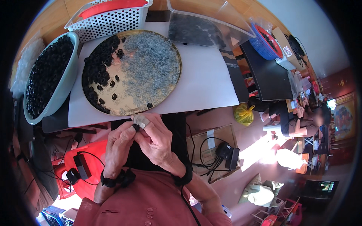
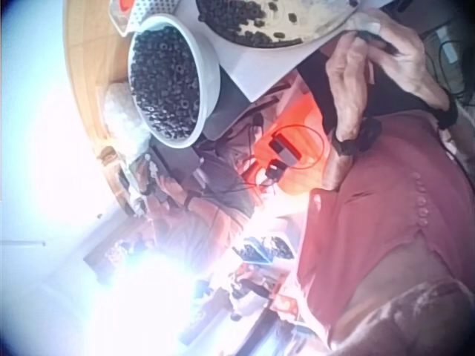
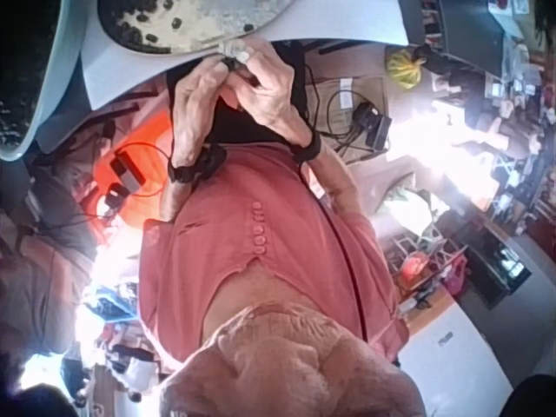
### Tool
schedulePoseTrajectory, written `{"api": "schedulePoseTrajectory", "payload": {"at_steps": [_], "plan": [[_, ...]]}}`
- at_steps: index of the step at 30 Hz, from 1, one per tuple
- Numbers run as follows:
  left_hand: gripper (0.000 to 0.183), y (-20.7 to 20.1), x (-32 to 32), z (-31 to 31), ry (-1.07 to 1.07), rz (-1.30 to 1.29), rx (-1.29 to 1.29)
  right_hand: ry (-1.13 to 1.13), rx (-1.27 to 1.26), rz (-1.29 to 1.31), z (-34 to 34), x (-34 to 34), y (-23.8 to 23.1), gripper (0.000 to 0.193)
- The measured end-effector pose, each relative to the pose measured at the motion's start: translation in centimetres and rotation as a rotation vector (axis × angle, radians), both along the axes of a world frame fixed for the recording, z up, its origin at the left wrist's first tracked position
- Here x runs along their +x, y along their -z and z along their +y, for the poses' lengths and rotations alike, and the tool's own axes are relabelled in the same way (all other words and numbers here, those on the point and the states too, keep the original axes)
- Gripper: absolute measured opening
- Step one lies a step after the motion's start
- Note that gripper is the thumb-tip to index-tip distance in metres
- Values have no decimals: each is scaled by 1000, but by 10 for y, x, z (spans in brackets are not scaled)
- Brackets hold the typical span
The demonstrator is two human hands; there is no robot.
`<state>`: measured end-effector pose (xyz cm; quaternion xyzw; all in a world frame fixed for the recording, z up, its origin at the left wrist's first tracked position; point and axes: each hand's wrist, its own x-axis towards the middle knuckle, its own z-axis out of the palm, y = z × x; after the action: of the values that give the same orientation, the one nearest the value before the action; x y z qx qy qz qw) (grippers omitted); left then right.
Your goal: Assembling small black circular components onto metal rods or clips.
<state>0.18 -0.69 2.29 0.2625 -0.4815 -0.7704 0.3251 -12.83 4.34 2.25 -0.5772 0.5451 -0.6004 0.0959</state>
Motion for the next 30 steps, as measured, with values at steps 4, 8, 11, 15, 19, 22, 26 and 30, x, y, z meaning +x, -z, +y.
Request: {"api": "schedulePoseTrajectory", "payload": {"at_steps": [4,8,11,15,19,22,26,30], "plan": [[30,-2,-6,3,-62,35,-2,-24,9,15,-1,-4,-4,48],[31,1,-10,6,-85,29,50,22,-26,78,-2,-7,-11,50],[32,-6,-14,4,-85,42,-65,82,-104,145,-8,-5,-6,48],[34,1,-14,5,-70,37,9,89,-115,123,-8,-4,7,44],[37,-4,-13,5,-89,-9,19,34,28,10,-3,-5,1,43],[38,1,-16,3,-58,39,62,34,48,-4,-4,-5,0,42],[37,0,-16,4,-97,-3,58,49,-59,88,-9,-6,6,44],[32,-2,-13,7,-33,-76,-25,108,-96,133,0,-2,10,47]]}}
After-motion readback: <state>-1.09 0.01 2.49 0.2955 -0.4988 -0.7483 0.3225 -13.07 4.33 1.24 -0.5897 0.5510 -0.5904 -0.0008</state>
